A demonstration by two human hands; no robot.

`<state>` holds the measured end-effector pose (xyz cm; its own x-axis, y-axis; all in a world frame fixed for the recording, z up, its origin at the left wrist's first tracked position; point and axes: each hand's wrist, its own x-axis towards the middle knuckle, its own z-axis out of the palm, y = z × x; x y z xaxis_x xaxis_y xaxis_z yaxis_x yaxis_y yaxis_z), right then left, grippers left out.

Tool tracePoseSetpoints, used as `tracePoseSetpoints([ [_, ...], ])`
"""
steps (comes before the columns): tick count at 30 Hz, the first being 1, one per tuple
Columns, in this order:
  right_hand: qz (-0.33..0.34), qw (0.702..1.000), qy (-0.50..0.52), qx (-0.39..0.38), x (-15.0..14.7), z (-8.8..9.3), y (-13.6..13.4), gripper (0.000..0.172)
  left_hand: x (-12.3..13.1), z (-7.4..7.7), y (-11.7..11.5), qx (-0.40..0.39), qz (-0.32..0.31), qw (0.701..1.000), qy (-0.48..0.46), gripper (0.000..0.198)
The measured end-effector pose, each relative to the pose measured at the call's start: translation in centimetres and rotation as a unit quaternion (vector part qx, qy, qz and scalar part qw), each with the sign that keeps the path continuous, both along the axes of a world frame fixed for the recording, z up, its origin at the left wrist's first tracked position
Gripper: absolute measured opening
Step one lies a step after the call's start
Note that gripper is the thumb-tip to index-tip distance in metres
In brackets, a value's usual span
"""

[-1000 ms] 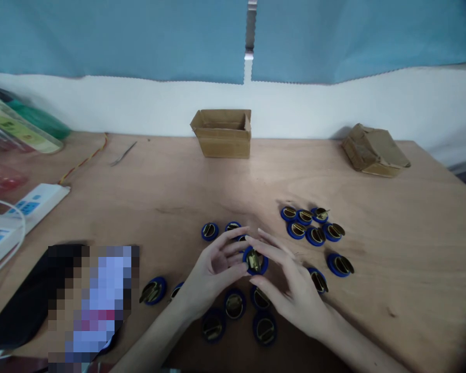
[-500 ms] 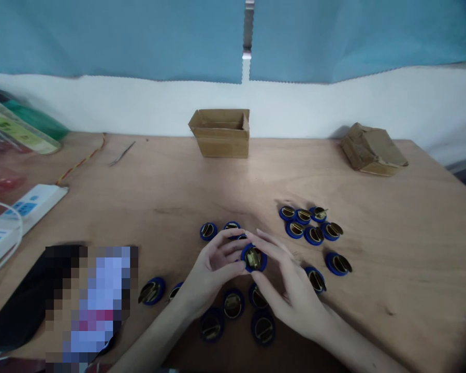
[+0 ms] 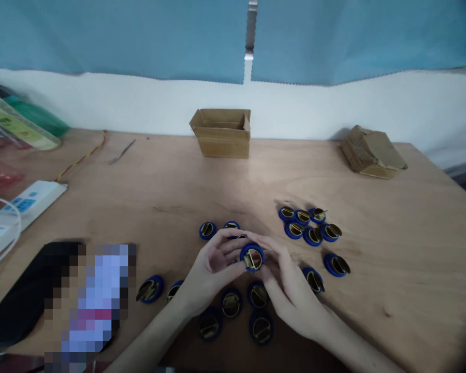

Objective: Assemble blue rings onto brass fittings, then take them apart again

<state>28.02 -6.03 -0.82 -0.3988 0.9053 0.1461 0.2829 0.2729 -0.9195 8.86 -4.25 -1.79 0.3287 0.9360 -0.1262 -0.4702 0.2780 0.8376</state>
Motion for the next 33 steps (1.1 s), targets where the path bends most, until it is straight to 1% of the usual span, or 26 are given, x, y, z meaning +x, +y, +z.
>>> tracePoseSetpoints([
  [2,-0.017,1.0,0.003,0.019,-0.1,-0.1,0.0,0.054,-0.1,-0.1,-0.1,0.012,-0.006,1.0,-0.002,0.043],
  [4,-0.051,0.998,0.005,0.04,-0.2,-0.4,0.1,0.053,-0.2,0.0,-0.1,0.022,-0.01,1.0,-0.004,0.042],
  [7,-0.105,0.993,0.015,0.048,-0.3,-0.6,0.3,0.049,-0.3,0.5,-0.1,0.042,-0.01,0.999,0.0,0.035],
  [8,-0.112,0.993,0.016,0.044,-0.3,-0.6,0.4,0.045,-0.3,0.7,0.0,0.049,-0.009,0.999,0.004,0.032],
  [10,-0.109,0.994,0.002,0.031,-0.2,-0.5,0.5,0.031,-0.3,1.0,0.0,0.06,-0.005,0.998,0.018,0.027],
  [12,-0.092,0.995,-0.026,0.024,-0.1,-0.1,0.6,0.013,-0.3,1.3,-0.1,0.065,0.001,0.997,0.037,0.021],
  [13,-0.079,0.996,-0.04,0.02,0.0,0.1,0.6,0.007,-0.3,1.3,-0.1,0.067,0.003,0.997,0.045,0.018],
  [14,-0.066,0.996,-0.05,0.017,0.0,0.2,0.6,0.007,-0.3,1.4,-0.1,0.069,0.004,0.996,0.051,0.016],
  [17,-0.031,0.998,-0.06,-0.001,0.1,0.6,0.6,0.015,-0.4,1.4,-0.2,0.074,-0.007,0.996,0.058,0.014],
  [21,-0.024,0.998,-0.056,-0.007,0.0,0.5,0.6,0.019,-0.6,1.6,-0.2,0.084,-0.027,0.994,0.068,0.013],
  [26,-0.032,0.998,-0.047,0.012,-0.3,0.7,0.5,0.017,-0.7,1.5,-0.2,0.091,-0.031,0.992,0.087,0.013],
  [33,-0.035,0.997,-0.066,-0.011,-0.3,1.1,0.1,0.009,-0.6,0.8,0.0,0.083,-0.043,0.994,0.059,0.013],
])
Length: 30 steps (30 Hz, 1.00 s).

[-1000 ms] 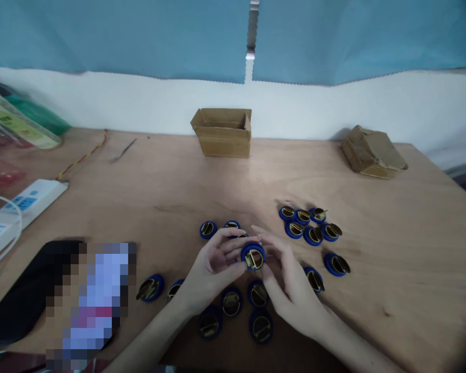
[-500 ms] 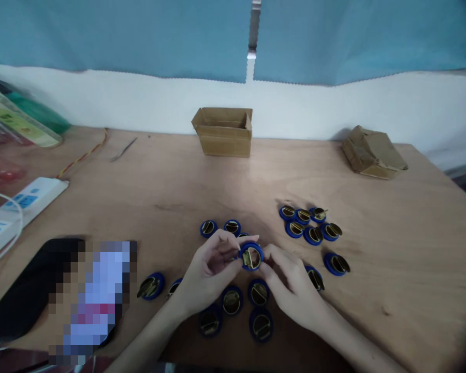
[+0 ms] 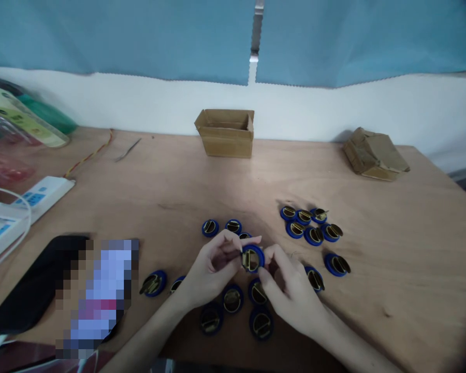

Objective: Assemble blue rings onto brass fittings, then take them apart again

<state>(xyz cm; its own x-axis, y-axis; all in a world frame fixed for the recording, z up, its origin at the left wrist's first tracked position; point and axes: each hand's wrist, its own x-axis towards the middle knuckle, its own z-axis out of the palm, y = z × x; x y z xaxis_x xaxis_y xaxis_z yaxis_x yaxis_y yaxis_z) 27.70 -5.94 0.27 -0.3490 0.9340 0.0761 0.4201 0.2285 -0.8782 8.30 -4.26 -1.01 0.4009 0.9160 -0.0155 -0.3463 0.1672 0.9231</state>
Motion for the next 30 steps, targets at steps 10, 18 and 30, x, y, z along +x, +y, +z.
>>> tracePoseSetpoints([
  [10,0.02,0.999,0.002,-0.027,0.2,-0.1,0.4,0.014,-0.3,-0.5,0.4,-0.01,-0.012,1.0,-0.024,0.018],
  [18,0.019,0.999,0.002,-0.04,0.6,-0.3,0.8,0.017,-0.6,-0.2,0.2,0.017,-0.018,0.999,0.04,0.02],
  [30,0.02,1.0,-0.017,0.011,1.3,-0.2,1.2,0.012,0.0,0.4,0.0,0.014,0.075,0.993,0.087,0.018],
])
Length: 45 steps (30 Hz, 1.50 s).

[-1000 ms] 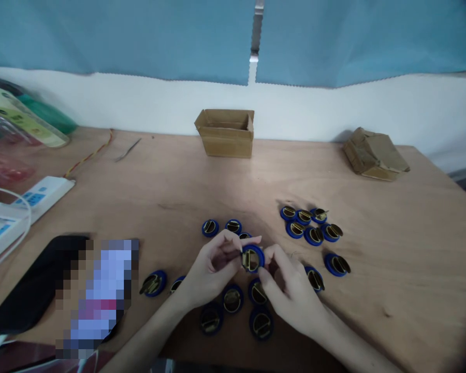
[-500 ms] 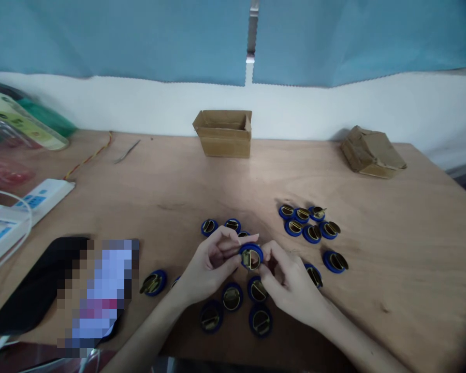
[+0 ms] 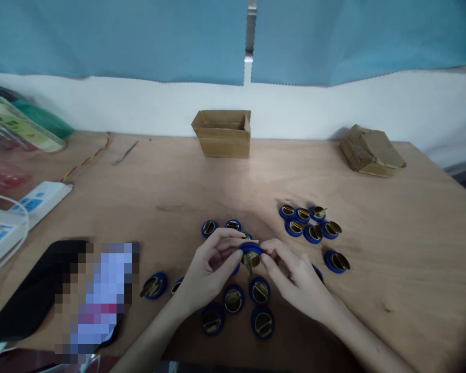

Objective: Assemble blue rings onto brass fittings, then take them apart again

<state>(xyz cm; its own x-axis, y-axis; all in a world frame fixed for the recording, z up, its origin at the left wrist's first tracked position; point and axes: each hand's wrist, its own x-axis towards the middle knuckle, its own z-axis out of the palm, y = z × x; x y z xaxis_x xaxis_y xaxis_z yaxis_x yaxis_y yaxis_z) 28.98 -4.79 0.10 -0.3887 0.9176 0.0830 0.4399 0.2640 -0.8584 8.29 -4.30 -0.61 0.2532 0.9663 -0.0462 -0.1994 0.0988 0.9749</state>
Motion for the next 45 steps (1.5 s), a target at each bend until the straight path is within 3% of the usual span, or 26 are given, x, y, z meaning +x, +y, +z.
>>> tracePoseSetpoints([
  [8,0.018,0.997,-0.02,0.071,0.0,-0.3,0.0,0.013,0.2,0.0,-0.2,-0.019,0.002,1.0,0.008,0.007],
  [11,0.001,0.997,-0.016,0.076,-0.2,-0.5,-0.2,0.014,0.2,0.0,-0.2,-0.032,-0.009,0.999,0.012,0.017],
  [17,-0.048,0.998,0.012,0.037,-0.3,-0.6,0.0,0.018,0.2,-0.3,-0.3,-0.035,-0.042,0.998,0.014,0.033],
  [26,-0.052,0.981,0.12,-0.145,-0.5,-1.1,0.4,0.031,0.7,-0.3,-0.4,-0.069,-0.022,0.996,0.052,0.038],
  [41,-0.031,0.983,0.087,-0.16,-0.6,-1.1,0.2,0.033,0.4,0.0,-0.3,-0.094,-0.008,0.994,0.057,0.037],
  [45,0.005,0.985,0.069,-0.159,-0.6,-0.6,0.3,0.036,0.2,-0.1,-0.1,-0.108,-0.008,0.994,0.032,0.04],
])
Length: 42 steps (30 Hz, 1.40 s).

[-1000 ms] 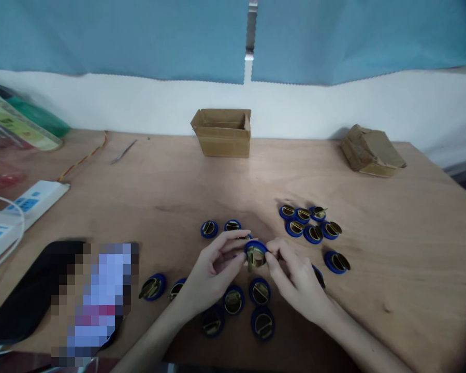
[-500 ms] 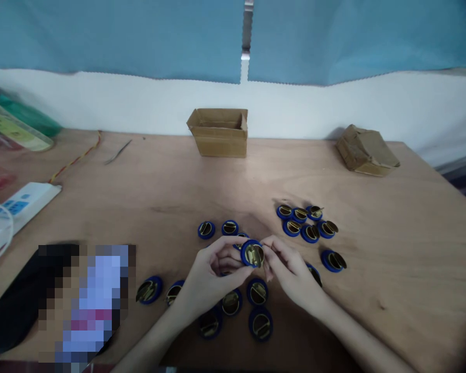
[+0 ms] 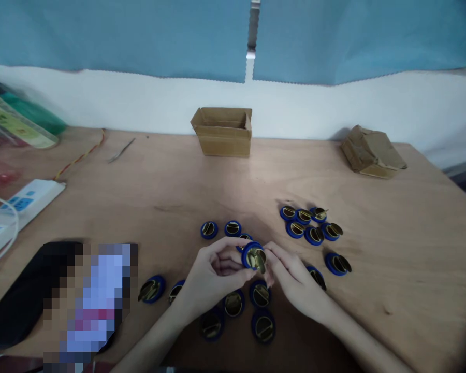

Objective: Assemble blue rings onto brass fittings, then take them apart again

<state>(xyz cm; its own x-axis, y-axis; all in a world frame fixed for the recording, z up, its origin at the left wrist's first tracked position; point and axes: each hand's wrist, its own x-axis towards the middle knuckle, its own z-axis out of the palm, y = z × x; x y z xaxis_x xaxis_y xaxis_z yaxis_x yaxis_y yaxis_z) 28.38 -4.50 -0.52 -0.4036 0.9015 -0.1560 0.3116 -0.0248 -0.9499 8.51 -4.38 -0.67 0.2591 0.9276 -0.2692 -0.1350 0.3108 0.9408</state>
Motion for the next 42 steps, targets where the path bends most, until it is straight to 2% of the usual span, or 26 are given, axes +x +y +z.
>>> tracePoseSetpoints([
  [3,0.036,0.999,-0.012,0.013,0.0,0.3,-0.2,0.035,-0.2,-0.1,0.2,-0.021,0.001,1.0,-0.018,0.045],
  [6,0.038,0.999,-0.023,0.028,0.0,0.6,-0.3,0.03,-0.4,-0.1,0.3,-0.032,-0.01,0.999,-0.027,0.046],
  [10,0.02,0.988,-0.081,0.133,0.2,0.7,-0.1,0.026,-0.1,0.3,0.3,-0.023,-0.022,0.999,-0.031,0.034],
  [14,0.049,0.946,-0.171,0.273,0.7,0.6,0.3,0.02,0.0,0.7,0.4,0.008,-0.026,1.0,-0.001,0.025],
  [18,0.069,0.883,-0.27,0.378,0.9,0.0,0.4,0.026,-0.6,0.6,0.5,0.017,-0.037,0.998,0.038,0.03],
  [21,0.078,0.842,-0.309,0.436,1.0,-0.4,0.3,0.026,-0.7,0.3,0.3,0.01,-0.038,0.999,0.034,0.034],
  [23,0.078,0.832,-0.312,0.452,1.0,-0.5,0.3,0.025,-0.6,0.0,0.2,0.017,-0.027,0.999,0.025,0.039],
  [26,0.07,0.845,-0.29,0.444,0.9,-0.2,0.4,0.023,-0.3,-0.2,0.0,0.039,-0.001,0.999,0.028,0.038],
  [30,0.037,0.9,-0.232,0.367,1.5,0.2,0.7,0.021,-0.1,0.1,0.0,0.079,0.018,0.995,0.051,0.034],
  [33,-0.041,0.917,-0.22,0.331,2.7,0.8,1.2,0.016,-0.1,0.3,-0.1,0.106,0.042,0.99,0.084,0.032],
  [37,-0.185,0.91,-0.21,0.306,4.6,2.0,2.2,0.016,-0.1,0.0,-0.4,0.135,0.061,0.983,0.105,0.033],
  [38,-0.202,0.911,-0.212,0.29,5.1,2.3,2.4,0.018,-0.1,-0.1,-0.4,0.138,0.059,0.983,0.109,0.032],
  [40,-0.172,0.927,-0.229,0.243,6.1,2.6,2.7,0.019,0.0,-0.3,-0.5,0.141,0.056,0.981,0.118,0.031],
  [42,-0.071,0.946,-0.256,0.186,7.1,2.5,2.9,0.013,0.1,-0.3,-0.5,0.142,0.057,0.98,0.13,0.03],
])
